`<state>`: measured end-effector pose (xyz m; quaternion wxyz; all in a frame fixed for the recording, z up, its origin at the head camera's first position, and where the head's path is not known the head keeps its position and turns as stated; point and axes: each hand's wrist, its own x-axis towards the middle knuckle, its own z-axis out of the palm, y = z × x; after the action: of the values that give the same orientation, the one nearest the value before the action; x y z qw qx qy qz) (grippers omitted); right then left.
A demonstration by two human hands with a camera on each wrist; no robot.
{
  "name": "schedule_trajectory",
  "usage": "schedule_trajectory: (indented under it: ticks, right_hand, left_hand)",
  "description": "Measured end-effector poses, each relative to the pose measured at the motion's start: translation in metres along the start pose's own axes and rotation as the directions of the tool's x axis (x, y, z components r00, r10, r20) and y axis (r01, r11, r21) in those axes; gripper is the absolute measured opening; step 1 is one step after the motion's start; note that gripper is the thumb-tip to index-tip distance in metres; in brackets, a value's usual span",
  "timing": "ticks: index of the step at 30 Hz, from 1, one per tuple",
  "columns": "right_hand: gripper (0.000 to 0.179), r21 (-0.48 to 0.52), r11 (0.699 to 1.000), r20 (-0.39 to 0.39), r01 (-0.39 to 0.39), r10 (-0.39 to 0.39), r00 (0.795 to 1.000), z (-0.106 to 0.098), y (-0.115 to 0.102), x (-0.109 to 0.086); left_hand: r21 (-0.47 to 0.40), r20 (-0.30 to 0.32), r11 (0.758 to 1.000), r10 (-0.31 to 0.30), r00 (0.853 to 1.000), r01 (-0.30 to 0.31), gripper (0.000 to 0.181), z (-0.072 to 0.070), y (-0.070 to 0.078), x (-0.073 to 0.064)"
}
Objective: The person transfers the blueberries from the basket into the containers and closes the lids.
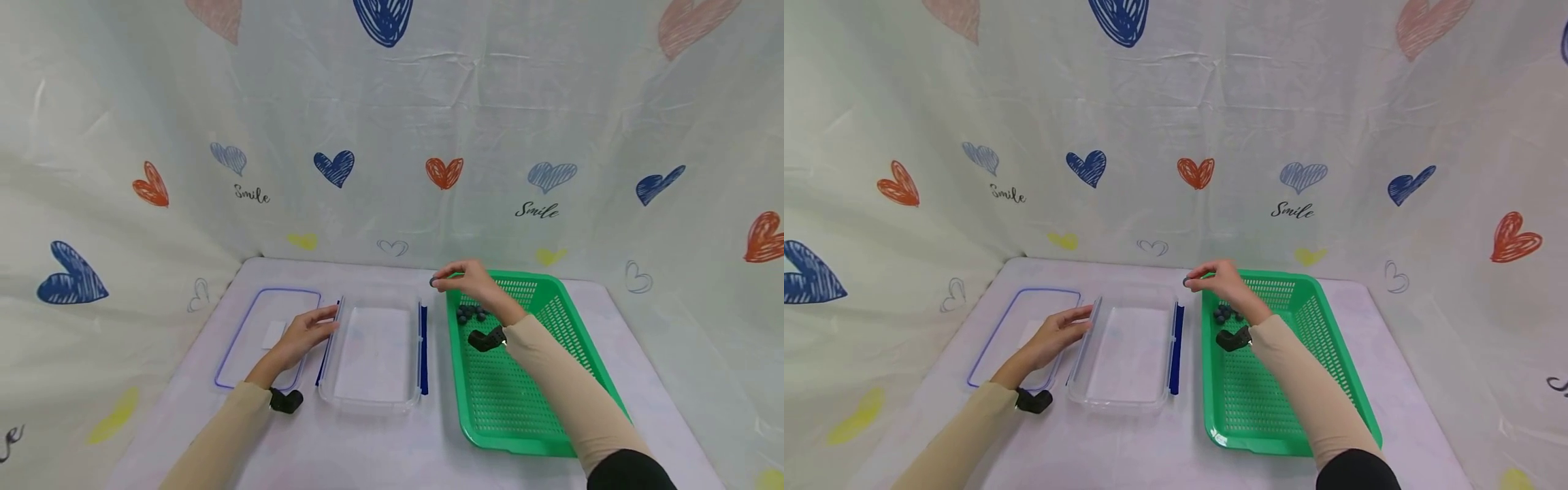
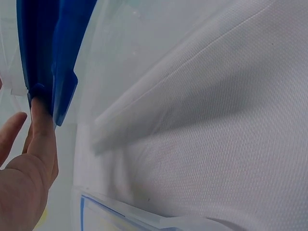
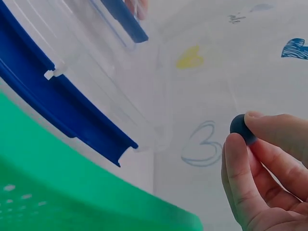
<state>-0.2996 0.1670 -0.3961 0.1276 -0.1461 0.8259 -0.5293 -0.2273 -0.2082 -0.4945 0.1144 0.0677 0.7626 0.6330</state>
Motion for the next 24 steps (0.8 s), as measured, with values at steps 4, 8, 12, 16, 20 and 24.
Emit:
schedule_trajectory:
  ticks: [4, 8, 12, 16, 20, 24]
  right_hand:
    - [0.026, -0.022, 1.000, 0.007, 0.000, 0.000, 1.000, 0.008, -0.001, 0.009]
    - [0.023, -0.051, 0.999, 0.002, 0.004, -0.004, 1.000, 0.018, -0.001, 0.015]
    - [0.021, -0.062, 0.998, 0.007, -0.001, 0.001, 1.000, 0.025, -0.003, 0.017]
    - [0.022, -0.058, 0.998, 0.009, -0.016, 0.016, 1.000, 0.031, -0.005, 0.019]
    - [0.021, -0.041, 0.999, 0.006, -0.023, 0.023, 1.000, 0.036, -0.003, 0.023]
    - [0.019, -0.034, 0.999, 0.010, -0.031, 0.032, 0.999, 0.040, 0.000, 0.027]
  left_hand:
    - [0.013, -0.006, 1.000, 0.002, 1.000, -0.002, 0.060, 0.000, 0.001, 0.002]
    - [0.000, -0.014, 1.000, -0.014, 1.000, 0.014, 0.060, 0.000, 0.000, 0.001]
    - [0.004, -0.019, 0.999, -0.040, 0.999, 0.040, 0.060, 0.001, -0.002, -0.001]
    - [0.018, -0.017, 0.999, -0.030, 0.999, 0.030, 0.061, 0.000, -0.003, -0.001]
    - [0.021, -0.007, 1.000, -0.001, 1.000, 0.001, 0.062, -0.001, -0.003, 0.000]
    - [0.014, -0.006, 1.000, -0.005, 1.000, 0.005, 0.062, -0.001, -0.002, 0.001]
